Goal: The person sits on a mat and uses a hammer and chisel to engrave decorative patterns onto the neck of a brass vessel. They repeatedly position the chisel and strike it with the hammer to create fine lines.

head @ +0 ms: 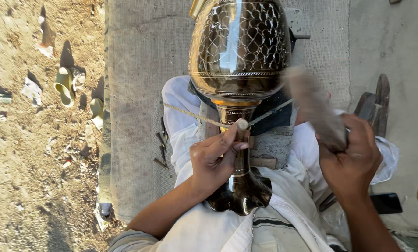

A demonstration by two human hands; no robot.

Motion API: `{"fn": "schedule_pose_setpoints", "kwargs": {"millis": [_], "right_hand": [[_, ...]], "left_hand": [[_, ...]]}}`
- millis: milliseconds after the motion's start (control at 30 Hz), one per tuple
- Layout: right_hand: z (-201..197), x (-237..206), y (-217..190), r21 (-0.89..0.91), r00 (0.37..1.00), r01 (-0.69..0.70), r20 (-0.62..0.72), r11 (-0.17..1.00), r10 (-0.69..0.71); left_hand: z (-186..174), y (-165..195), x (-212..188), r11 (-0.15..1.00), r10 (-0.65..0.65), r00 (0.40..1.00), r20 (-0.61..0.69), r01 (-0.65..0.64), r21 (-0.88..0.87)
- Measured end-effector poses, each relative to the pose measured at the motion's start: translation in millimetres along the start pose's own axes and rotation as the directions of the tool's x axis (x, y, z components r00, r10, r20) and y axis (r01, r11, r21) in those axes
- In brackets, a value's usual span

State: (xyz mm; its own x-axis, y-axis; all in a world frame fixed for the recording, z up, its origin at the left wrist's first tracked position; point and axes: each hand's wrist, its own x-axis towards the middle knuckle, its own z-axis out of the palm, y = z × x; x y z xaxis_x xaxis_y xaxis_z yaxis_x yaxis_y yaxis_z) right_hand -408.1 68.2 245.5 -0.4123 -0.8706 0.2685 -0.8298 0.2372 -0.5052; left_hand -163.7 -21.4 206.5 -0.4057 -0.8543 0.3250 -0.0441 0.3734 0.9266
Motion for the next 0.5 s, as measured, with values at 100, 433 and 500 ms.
{"fn": "schedule_pose_setpoints", "kwargs": {"millis": [100, 433, 500], "right_hand": [[-9, 26, -7, -0.084, 0.988, 0.152, 0.02, 0.985, -0.151], [-57, 84, -1, -0.007, 0.832, 0.097, 0.549, 0.995, -0.077], [-56, 83, 5, -0.058, 0.814, 0.09, 0.579, 0.994, -0.04]], "left_hand": [[4, 0, -1, 0.995, 0.064, 0.996, -0.056, -0.06, 0.076], [7, 7, 3, 0.977, 0.1, 0.994, -0.042, -0.09, 0.194], [4, 13, 9, 0.962, 0.057, 0.998, 0.02, -0.06, 0.266]]}}
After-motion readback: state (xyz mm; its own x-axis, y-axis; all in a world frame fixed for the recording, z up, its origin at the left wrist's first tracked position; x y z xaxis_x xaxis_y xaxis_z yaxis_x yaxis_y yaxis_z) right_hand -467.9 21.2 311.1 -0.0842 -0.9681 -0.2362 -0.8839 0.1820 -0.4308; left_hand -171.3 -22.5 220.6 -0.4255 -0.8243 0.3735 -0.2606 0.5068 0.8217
